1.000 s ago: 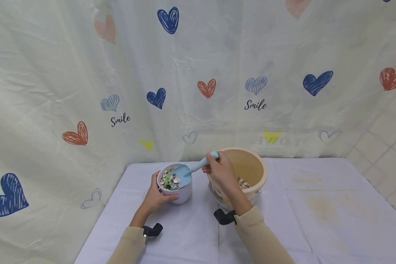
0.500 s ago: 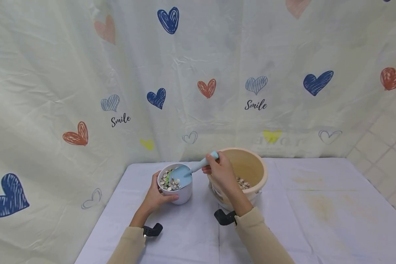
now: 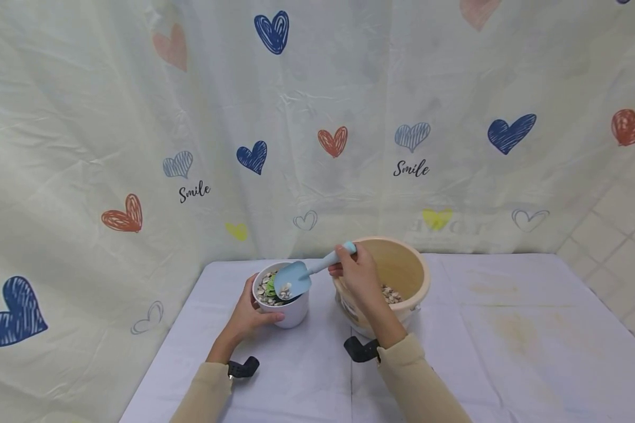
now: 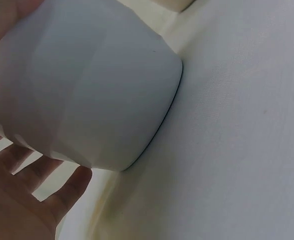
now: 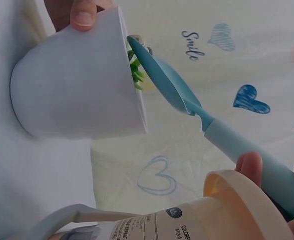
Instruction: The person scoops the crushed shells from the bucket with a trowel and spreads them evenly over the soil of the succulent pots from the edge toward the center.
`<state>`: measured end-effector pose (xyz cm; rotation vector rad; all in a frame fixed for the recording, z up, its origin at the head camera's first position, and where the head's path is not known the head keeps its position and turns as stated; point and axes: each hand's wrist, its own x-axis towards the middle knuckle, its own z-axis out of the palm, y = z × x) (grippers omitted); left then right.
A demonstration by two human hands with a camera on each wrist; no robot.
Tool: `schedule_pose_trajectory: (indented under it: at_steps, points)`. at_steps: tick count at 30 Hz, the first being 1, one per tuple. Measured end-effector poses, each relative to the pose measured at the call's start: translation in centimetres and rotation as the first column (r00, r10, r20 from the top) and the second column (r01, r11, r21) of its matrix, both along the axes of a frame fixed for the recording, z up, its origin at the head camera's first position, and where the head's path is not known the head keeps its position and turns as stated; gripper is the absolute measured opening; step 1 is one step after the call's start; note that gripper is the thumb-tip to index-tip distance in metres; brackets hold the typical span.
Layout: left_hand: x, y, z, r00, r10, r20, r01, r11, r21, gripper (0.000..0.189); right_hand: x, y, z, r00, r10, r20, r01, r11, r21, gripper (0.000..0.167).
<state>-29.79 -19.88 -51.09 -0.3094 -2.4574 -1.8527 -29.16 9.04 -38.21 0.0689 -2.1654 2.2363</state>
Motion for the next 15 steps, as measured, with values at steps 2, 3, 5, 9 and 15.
schedule_pose_trajectory:
  at_steps: [2, 3, 5, 9, 15]
  points:
    - [-0.09, -0.07, -0.06, 1.0, 0.003, -0.007, -0.003, 1.0, -0.004, 0.113, 0.04, 0.0, 0.02, 1.0, -0.005, -0.001, 0.005, 1.0, -0.005, 0.033]
    - [-0.13, -0.11, -0.1, 1.0, 0.006, -0.01, -0.006, 1.0, -0.007, 0.113, 0.07, 0.01, 0.03, 1.0, -0.008, -0.002, 0.008, 1.0, -0.005, 0.033]
    - [-0.16, -0.22, -0.17, 1.0, 0.01, -0.016, -0.01, 1.0, -0.017, 0.114, 0.11, 0.02, 0.03, 1.0, -0.014, -0.004, 0.014, 1.0, -0.007, 0.034]
    - [-0.21, -0.47, -0.24, 1.0, 0.01, -0.019, -0.01, 1.0, -0.015, 0.114, 0.21, 0.03, 0.07, 1.0, -0.019, -0.008, 0.019, 1.0, -0.015, 0.035]
    - [-0.3, -0.99, -0.18, 1.0, -0.014, -0.012, 0.014, 1.0, 0.004, 0.111, 0.29, 0.09, 0.04, 0.999, -0.032, -0.012, 0.032, 0.999, -0.026, 0.036]
